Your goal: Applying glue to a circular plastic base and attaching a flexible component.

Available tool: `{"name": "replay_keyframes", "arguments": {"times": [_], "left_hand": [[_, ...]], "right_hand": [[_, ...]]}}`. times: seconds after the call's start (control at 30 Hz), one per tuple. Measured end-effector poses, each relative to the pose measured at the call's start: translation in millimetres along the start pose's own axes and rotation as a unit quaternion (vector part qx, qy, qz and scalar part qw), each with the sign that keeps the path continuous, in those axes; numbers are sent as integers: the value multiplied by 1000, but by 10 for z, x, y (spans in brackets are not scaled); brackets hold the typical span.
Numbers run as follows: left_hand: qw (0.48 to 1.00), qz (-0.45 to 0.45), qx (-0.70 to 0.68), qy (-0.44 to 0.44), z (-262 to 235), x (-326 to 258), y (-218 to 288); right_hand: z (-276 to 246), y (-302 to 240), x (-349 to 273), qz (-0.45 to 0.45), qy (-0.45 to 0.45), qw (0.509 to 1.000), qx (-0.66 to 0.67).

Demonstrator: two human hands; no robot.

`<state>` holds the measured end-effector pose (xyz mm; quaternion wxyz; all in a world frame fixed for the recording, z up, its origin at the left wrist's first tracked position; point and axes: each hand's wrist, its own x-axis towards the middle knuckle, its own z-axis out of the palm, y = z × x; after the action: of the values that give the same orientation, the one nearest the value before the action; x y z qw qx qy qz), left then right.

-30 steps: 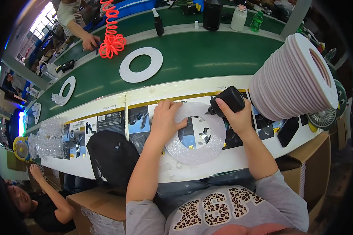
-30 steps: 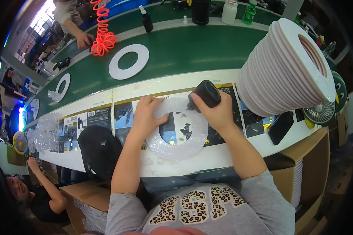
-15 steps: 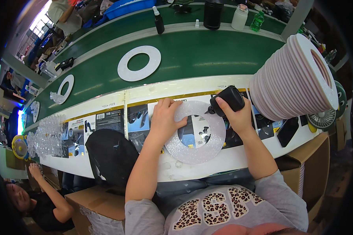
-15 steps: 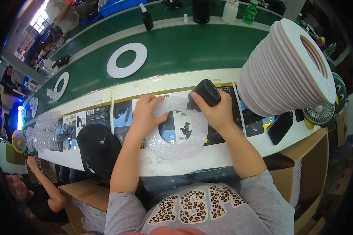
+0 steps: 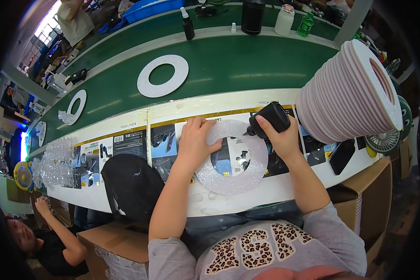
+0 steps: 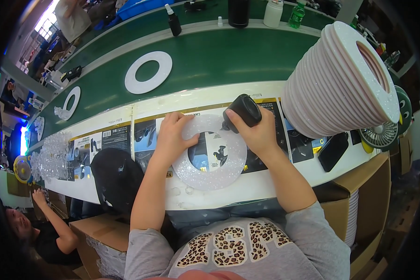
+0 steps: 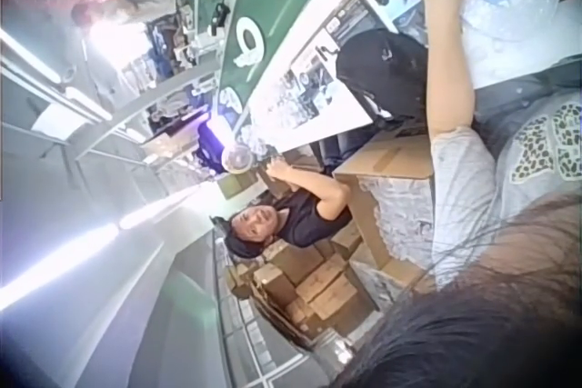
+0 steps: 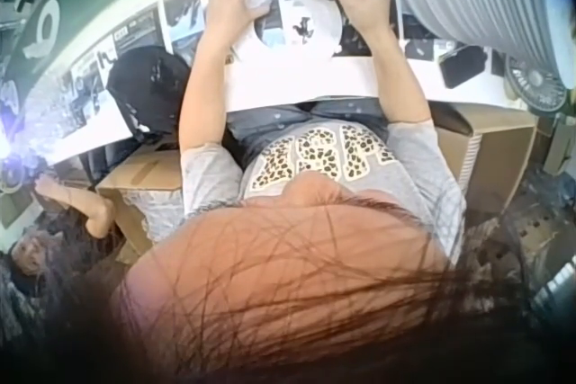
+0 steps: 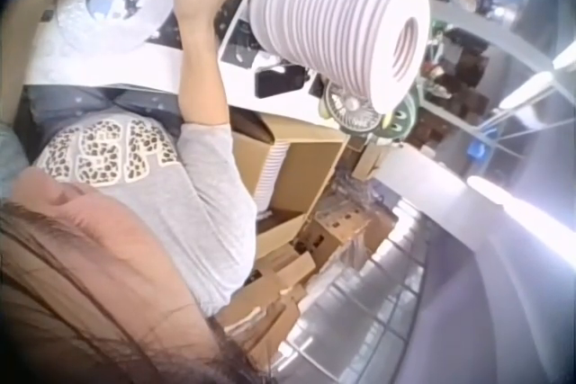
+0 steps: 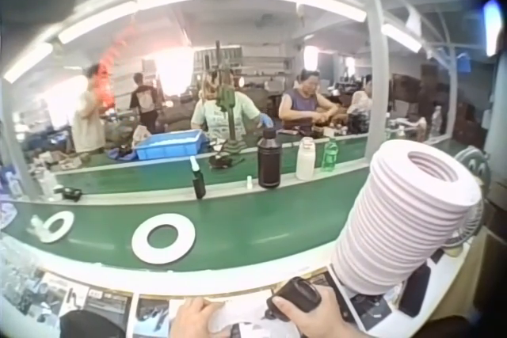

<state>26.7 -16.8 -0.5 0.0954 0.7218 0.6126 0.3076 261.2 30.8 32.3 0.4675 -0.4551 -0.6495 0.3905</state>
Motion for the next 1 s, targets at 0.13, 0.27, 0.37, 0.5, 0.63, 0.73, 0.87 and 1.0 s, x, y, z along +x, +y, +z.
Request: {"name": "replay_keyframes", "arguments": {"times": [0.13, 0.27, 0.37, 0.5, 0.63, 0.73, 0.87, 1.0], "left_hand": [[1000, 0, 1, -1, -7, 5, 2], [1000, 2, 1, 1, 1, -5, -5], [1000, 1, -2, 0, 6, -10, -3], [1000, -2, 0, -3, -6, -13, 14], [1000, -2, -3, -5, -7, -7, 13], [1000, 6, -7, -9, -10, -2, 22], [1000, 6, -7, -9, -28, 0, 39], [1000, 4, -7, -10, -24, -3, 38]], "right_hand": [[-7, -15, 2, 1, 1, 1000, -8], [-6, -6, -1, 2, 1, 1000, -10], [-17, 0, 1, -8, 2, 1000, -15], [-43, -12, -8, -14, 11, 1000, 19], [-67, -9, 22, -24, 28, 999, 39], [-61, 24, 51, -12, 37, 999, 30], [-61, 104, 71, -13, 34, 999, 9], [-54, 127, 73, -14, 31, 999, 6]]}}
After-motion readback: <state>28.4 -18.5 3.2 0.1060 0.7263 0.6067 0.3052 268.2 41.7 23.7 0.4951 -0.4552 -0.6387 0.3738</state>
